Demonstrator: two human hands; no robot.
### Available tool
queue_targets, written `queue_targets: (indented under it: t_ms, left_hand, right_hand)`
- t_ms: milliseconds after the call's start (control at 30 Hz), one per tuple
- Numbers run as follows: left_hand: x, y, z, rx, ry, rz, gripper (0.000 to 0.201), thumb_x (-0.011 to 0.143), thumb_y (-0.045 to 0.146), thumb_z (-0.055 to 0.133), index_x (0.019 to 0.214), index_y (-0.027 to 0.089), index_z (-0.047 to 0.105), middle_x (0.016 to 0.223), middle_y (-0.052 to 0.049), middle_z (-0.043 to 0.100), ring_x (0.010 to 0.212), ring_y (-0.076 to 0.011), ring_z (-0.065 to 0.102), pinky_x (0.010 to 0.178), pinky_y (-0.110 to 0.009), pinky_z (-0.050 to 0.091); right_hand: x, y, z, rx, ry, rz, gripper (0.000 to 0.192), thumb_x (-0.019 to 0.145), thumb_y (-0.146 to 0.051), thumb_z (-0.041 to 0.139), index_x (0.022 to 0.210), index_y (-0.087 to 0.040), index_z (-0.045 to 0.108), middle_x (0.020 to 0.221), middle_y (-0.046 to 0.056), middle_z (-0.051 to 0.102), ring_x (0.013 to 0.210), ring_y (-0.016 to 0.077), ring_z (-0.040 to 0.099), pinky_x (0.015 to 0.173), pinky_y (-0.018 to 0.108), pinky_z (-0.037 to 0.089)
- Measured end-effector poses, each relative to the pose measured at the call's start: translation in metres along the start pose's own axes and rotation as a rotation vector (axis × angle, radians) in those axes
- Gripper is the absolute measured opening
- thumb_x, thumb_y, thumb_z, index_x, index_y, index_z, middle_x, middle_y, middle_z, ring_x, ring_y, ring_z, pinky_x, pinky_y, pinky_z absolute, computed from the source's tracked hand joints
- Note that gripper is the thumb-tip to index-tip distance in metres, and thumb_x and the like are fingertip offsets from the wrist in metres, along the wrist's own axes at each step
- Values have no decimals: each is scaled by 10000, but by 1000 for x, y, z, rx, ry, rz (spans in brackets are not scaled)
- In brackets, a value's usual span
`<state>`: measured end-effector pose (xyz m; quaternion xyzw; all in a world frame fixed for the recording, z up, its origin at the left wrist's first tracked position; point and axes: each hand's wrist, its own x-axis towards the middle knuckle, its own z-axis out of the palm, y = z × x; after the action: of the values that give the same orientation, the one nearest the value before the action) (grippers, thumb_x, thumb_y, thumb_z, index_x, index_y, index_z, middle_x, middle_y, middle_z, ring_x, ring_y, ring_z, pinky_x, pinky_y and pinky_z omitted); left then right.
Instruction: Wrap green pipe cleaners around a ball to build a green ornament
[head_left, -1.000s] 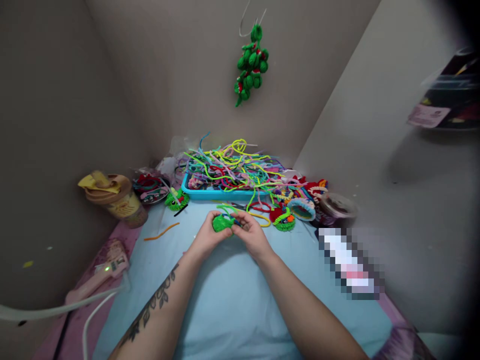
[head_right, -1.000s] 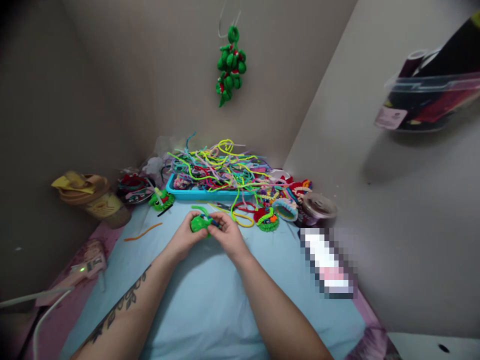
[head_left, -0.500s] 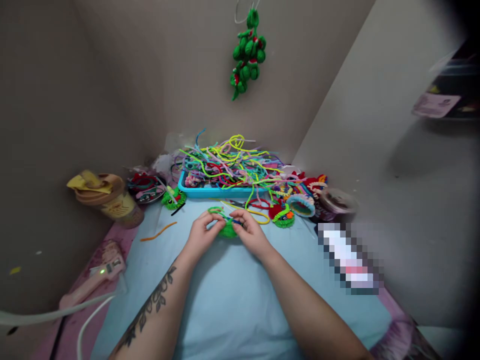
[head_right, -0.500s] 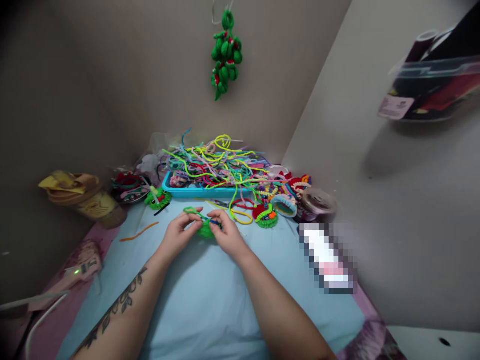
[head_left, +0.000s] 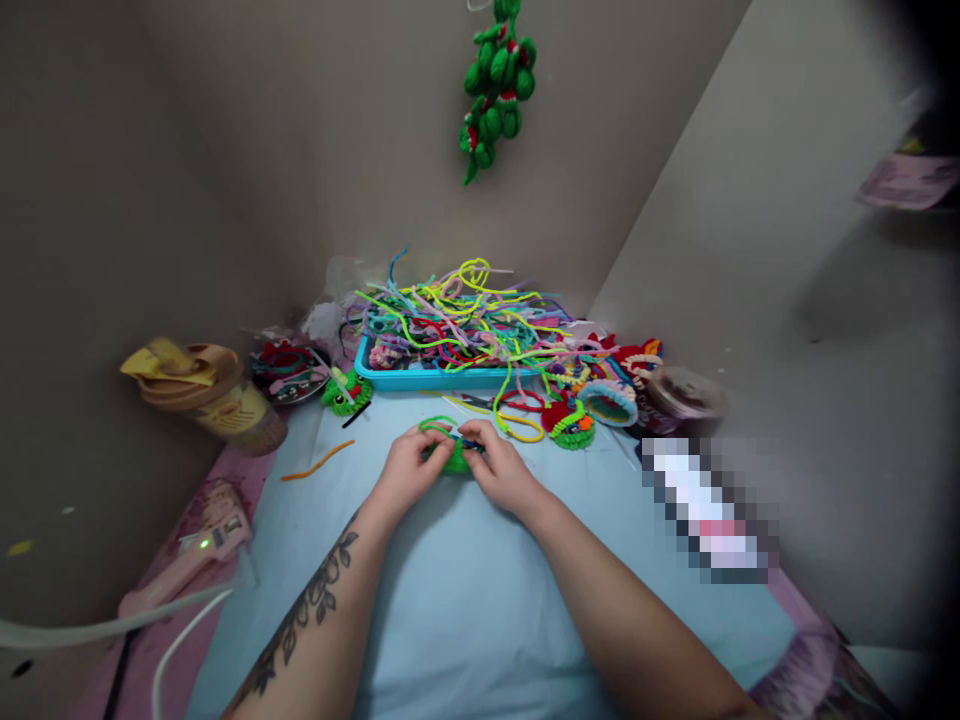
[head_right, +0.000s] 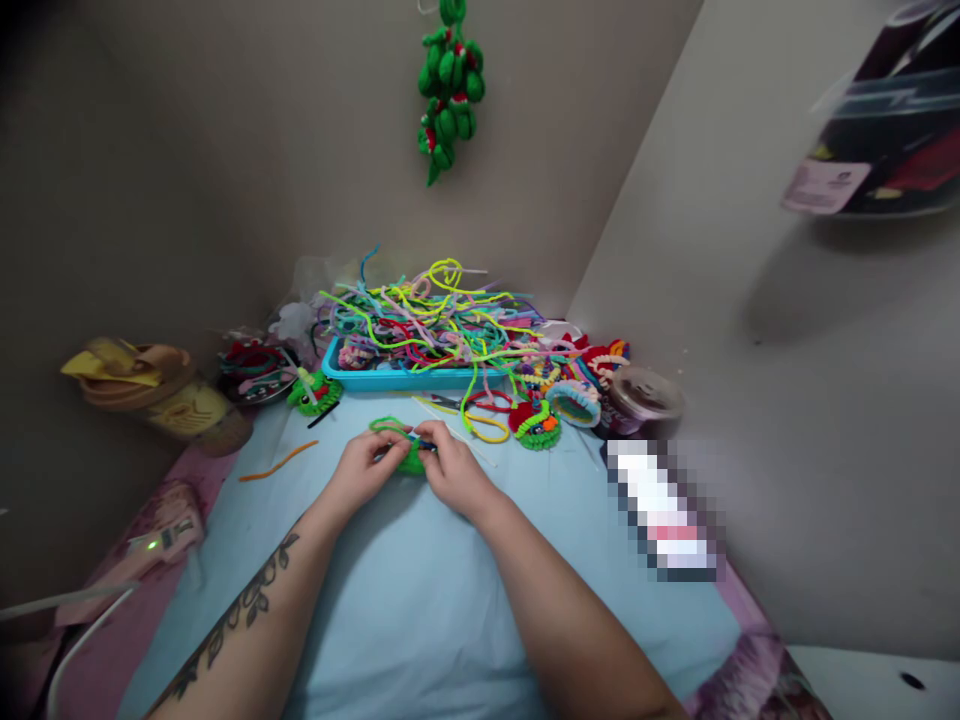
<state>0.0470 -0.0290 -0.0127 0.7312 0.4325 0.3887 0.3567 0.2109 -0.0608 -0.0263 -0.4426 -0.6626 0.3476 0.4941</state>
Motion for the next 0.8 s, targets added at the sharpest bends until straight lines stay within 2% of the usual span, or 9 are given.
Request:
queue_targets:
  t_ms: [133, 300, 400, 533, 667, 800]
  left_hand:
    - [0, 0, 1, -8, -19, -15, 171, 777, 271, 546, 695, 173, 661, 951, -72, 669, 903, -195, 616, 811, -310, 469]
    - [0, 0, 3, 48, -49, 3, 175, 780, 268, 544, 669, 179, 646, 933, -73, 663, 889, -197, 611, 815, -325, 464]
    - [0, -1, 5, 62, -25, 7, 153, 762, 286, 571, 670, 182, 637, 880, -62, 659, 856, -192, 608, 779, -309, 471]
    - [0, -1, 6, -49, 43, -62, 154, 725, 319, 617, 769, 172, 611, 832, -39, 636, 827, -177, 597, 694, -267, 487]
    - [-1, 2, 4, -195, 24, -146, 252, 695, 323, 648, 893, 171, 612, 915, -49, 636, 869, -179, 591, 687, -263, 500]
    - [0, 3, 2, -279, 19, -192, 166, 684, 302, 652, 760, 155, 630, 968, -79, 657, 954, -216, 597, 775, -308, 491]
  right_hand:
    - [2, 2, 2, -16, 28, 60, 257, 753, -148, 515, 990, -243, 549, 946, 28, 607, 908, 192, 571, 825, 351, 432]
    - [4, 9, 6, 173, 80, 112, 238, 707, -133, 540, 922, -235, 524, 878, 4, 569, 859, 165, 551, 807, 309, 428]
    - [5, 10, 6, 236, 91, 135, 252, 689, -141, 560, 919, -234, 517, 859, -5, 558, 837, 156, 541, 787, 295, 430]
    - [6, 6, 5, 255, 118, 147, 246, 669, -154, 592, 894, -228, 528, 856, -8, 553, 818, 150, 536, 770, 283, 420]
    - [6, 3, 5, 315, 114, 179, 245, 670, -151, 601, 891, -231, 533, 812, -17, 558, 788, 143, 535, 725, 259, 417]
    - [6, 5, 6, 315, 98, 203, 237, 681, -151, 608, 890, -226, 525, 782, -25, 555, 765, 130, 528, 680, 234, 411]
